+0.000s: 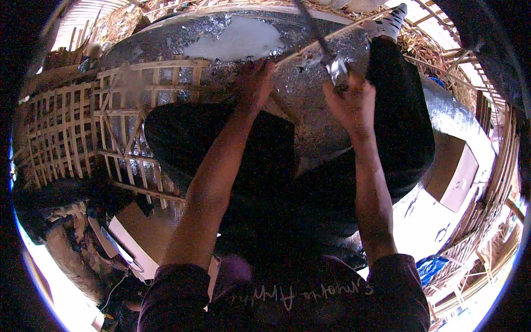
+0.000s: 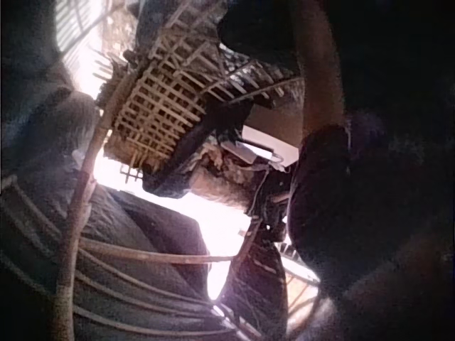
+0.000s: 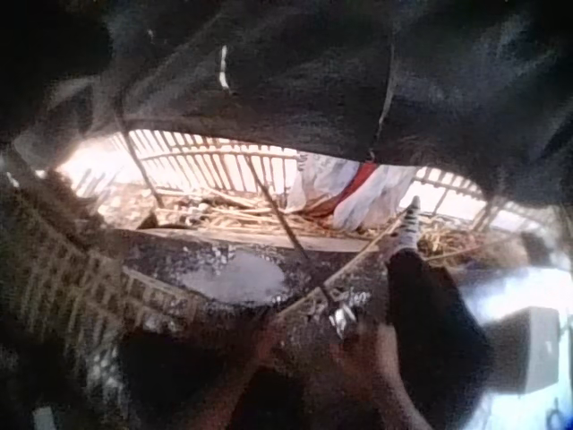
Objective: The person assembles wooden lattice structures by hand, weaving thin wooden slats together and using a large knife to trim or shape the wood.
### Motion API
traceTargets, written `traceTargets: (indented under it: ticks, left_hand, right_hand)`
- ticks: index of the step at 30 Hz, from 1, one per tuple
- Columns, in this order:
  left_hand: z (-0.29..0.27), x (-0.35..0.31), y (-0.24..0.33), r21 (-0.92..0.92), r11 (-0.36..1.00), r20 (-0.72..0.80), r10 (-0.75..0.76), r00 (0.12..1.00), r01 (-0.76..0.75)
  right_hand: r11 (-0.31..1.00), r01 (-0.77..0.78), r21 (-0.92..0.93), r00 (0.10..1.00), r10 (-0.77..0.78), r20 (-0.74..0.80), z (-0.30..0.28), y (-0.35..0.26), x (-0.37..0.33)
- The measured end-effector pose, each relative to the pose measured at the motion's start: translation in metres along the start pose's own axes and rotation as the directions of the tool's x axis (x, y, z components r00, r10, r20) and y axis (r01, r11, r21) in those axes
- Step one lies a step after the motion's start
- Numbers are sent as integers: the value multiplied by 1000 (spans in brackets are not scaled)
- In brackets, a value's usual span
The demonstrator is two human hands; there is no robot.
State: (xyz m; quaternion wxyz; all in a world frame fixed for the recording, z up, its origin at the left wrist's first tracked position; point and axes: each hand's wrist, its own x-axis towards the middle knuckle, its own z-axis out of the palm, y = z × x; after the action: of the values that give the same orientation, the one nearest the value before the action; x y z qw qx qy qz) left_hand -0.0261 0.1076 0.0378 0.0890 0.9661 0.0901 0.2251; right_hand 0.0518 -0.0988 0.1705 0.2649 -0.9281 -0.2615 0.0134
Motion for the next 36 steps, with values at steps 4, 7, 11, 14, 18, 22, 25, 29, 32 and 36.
traceTargets:
  ticks: [4,7,11,14,18,22,25,29,32,36]
  left_hand:
    - [-4,-12,-5,-152,988,-5,-38,999,37]
    - [-5,2,17,-401,877,177,-210,962,265]
    - [27,-5,7,-328,829,303,-361,882,452]
    - [7,-13,-1,-69,996,98,-48,994,55]
    - [-3,-12,1,-181,977,175,-83,981,115]
    - [12,-9,1,-286,943,165,-128,978,171]
    - [-13,3,16,-117,993,73,-23,997,31]
    - [-17,-1,-1,-222,974,-2,52,999,-51]
    - [-31,-1,15,-158,987,5,8,1000,-7]
    - [-5,-10,3,-211,975,-96,45,994,-65]
  right_hand:
    - [936,-13,352,998,33,-52,-9,-19,-2]
    - [904,-106,414,993,118,-2,61,69,-31]
    - [976,-209,-67,962,217,168,27,54,-9]
    - [997,-67,25,997,66,41,-9,2,3]
    - [940,-11,340,998,32,-56,-17,-11,-4]
    - [989,-145,3,985,144,97,57,68,-29]
    - [1000,8,-26,999,-7,33,32,56,-22]
    - [977,68,200,996,-56,-64,-15,-3,5]
    - [933,20,358,996,14,-90,-21,-19,1]
    - [977,-177,119,981,165,99,32,33,-26]
